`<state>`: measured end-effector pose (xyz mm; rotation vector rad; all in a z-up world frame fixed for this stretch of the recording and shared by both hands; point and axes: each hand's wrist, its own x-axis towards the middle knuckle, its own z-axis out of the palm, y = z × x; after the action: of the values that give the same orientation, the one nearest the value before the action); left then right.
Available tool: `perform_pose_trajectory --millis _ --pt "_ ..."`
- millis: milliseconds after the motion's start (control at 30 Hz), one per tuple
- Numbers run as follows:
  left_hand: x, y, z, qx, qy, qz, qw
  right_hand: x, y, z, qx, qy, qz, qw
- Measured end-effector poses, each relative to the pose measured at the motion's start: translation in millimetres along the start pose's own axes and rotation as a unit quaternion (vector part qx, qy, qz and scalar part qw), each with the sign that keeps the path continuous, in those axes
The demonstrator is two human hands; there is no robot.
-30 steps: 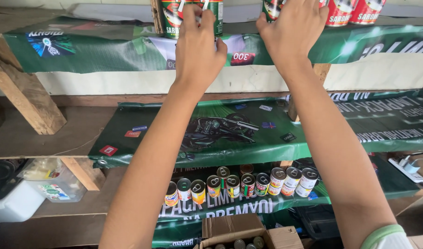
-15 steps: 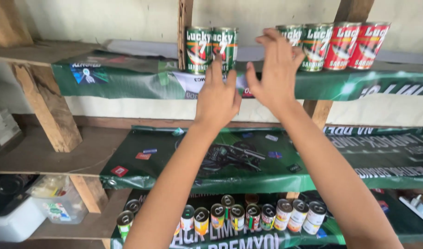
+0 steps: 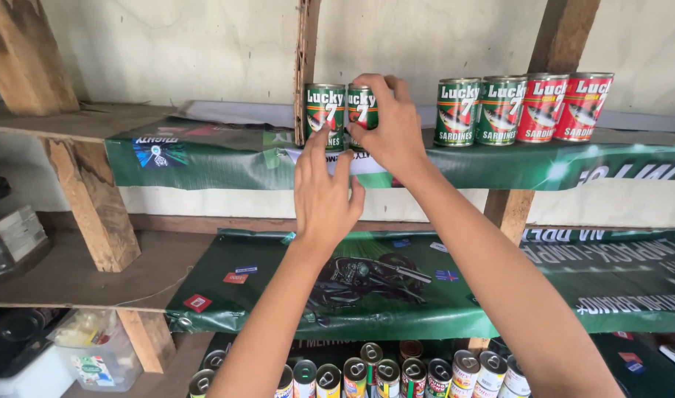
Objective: Stocking canned goods from a cardboard box onto grocery store shelves.
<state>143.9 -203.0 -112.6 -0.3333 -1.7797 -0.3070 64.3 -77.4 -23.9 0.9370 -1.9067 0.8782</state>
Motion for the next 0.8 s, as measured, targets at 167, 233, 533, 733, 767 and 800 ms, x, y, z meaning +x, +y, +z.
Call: perform_pose_trajectory --millis 167,233,533,733,767,800 --pt "4.9 -1.6 -2.7 0.011 -0.013 0.000 1.000 -1.5 8.8 -14.2 -0.083 0.011 -0.009 0.996" --pt "6.2 -2.3 -2.0 0.012 -0.014 0.004 1.000 -1.0 17.3 -21.1 -0.124 0.019 -0.022 0.992" --pt "12.6 -6.3 -8.5 0.003 -0.034 -0.023 0.999 4.2 45.1 -59.8 -0.302 0.015 -0.151 0.941" --pt "21.8 -10.8 -9.5 -0.050 0.012 -0.053 0.997 5.9 72.8 -69.1 -0.360 0.006 -0.184 0.915" --pt "21.9 -10.9 -11.6 -0.076 -0.015 -0.079 0.994 5.1 75.2 -68.8 -0.352 -0.004 -0.179 0.919" --pt "21.8 -11.0 -13.9 -0.102 -0.043 -0.105 0.988 4.2 77.6 -68.5 -0.344 -0.013 -0.173 0.923"
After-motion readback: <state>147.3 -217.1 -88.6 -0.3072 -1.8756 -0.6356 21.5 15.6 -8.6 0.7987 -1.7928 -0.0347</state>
